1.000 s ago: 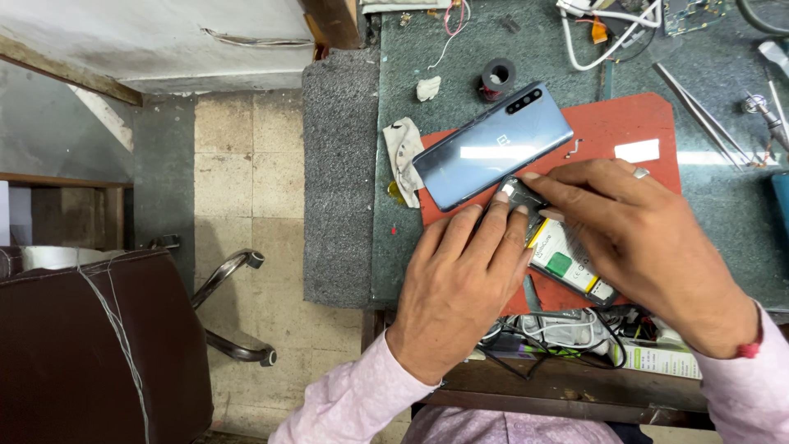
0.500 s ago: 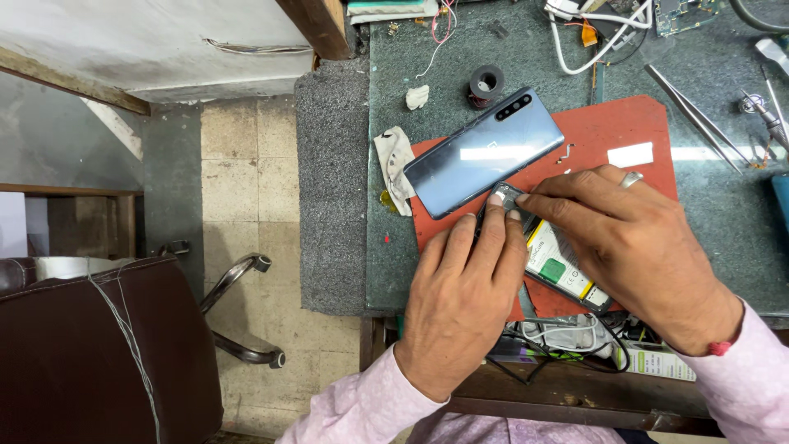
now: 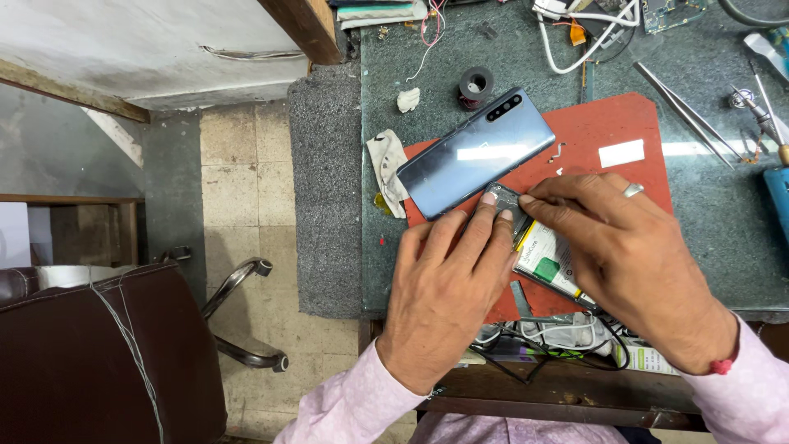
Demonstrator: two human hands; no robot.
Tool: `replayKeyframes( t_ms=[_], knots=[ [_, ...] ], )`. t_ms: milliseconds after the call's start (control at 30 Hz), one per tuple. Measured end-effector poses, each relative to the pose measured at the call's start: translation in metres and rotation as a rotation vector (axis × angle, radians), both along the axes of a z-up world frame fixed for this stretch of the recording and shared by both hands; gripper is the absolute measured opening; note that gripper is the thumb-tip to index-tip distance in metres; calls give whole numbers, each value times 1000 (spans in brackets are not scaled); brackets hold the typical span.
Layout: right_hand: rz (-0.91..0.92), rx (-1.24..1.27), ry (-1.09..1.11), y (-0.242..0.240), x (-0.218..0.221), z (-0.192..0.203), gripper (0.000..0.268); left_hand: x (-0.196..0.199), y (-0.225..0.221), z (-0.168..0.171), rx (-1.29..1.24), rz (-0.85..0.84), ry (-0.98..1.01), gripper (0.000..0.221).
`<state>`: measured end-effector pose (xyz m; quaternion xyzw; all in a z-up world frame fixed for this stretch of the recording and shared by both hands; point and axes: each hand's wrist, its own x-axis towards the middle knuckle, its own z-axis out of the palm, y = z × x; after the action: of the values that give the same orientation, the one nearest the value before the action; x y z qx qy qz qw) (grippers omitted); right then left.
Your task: The person uses a heat gun to warm the back of a disassembled smartphone, then uses a screwdriver to remove and reinsert screws on the internal frame. They reassemble the phone and test the touchscreen by drawing a pattern on the lock screen.
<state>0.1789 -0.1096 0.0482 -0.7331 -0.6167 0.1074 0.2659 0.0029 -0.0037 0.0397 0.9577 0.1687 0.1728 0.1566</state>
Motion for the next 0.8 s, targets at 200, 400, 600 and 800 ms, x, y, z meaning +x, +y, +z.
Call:
replayKeyframes(
  t_ms=[200, 400, 600, 800],
  knots=[
    [46, 3, -156, 0, -3, -6, 49, -1, 5, 1, -62, -41, 2, 41],
    [-2, 107, 64, -10, -2, -6, 39, -12, 24, 6, -276, -87, 13, 43],
    [37, 25, -41, -18, -15, -9, 54, -16, 23, 2, -335, -73, -21, 42],
    [81, 50, -100, -18, -19, -12, 64, -13, 19, -4, -315, -37, -30, 39]
  ],
)
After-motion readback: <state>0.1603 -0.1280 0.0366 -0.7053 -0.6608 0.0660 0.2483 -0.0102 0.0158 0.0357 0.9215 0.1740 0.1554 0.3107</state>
